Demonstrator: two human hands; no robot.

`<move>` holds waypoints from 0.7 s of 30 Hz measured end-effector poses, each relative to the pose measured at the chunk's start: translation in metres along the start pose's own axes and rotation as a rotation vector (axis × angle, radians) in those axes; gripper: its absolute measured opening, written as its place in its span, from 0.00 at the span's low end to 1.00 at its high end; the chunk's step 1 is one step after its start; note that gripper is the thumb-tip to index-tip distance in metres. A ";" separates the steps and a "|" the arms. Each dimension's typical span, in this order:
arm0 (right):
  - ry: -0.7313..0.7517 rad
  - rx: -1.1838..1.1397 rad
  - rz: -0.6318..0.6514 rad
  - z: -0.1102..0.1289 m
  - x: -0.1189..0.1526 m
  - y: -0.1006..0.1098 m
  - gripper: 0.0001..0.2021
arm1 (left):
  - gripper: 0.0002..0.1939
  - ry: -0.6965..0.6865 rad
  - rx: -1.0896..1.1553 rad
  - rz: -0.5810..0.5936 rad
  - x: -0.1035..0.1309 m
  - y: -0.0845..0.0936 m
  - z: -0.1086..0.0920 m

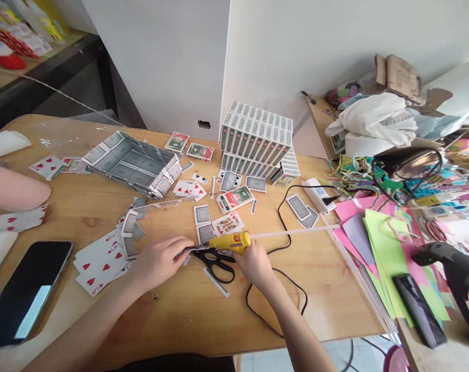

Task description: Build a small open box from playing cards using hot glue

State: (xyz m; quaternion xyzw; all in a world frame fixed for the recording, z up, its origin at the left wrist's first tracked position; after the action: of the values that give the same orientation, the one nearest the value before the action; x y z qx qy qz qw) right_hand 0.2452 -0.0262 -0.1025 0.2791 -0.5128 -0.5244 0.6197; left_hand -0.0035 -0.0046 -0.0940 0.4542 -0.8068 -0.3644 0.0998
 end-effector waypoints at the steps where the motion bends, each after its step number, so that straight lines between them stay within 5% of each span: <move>1: 0.001 0.008 0.002 0.000 0.000 0.000 0.12 | 0.08 0.001 -0.001 0.001 0.000 0.000 0.000; 21: 0.078 0.166 -0.153 -0.002 0.013 0.005 0.07 | 0.08 -0.011 -0.006 -0.001 0.000 0.000 0.000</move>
State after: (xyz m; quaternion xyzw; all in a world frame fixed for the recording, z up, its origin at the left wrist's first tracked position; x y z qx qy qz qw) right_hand 0.2479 -0.0369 -0.0940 0.3883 -0.5072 -0.5146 0.5720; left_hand -0.0035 -0.0048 -0.0943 0.4521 -0.8060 -0.3697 0.0966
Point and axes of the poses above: each hand's wrist, its own x-axis away from the middle knuckle, its own y-axis out of the back of the hand, z = x × y, the point moved 1 cm from there along -x, towards the middle knuckle, and after that the axes turned 15 degrees about x, right-handed, at the moved point
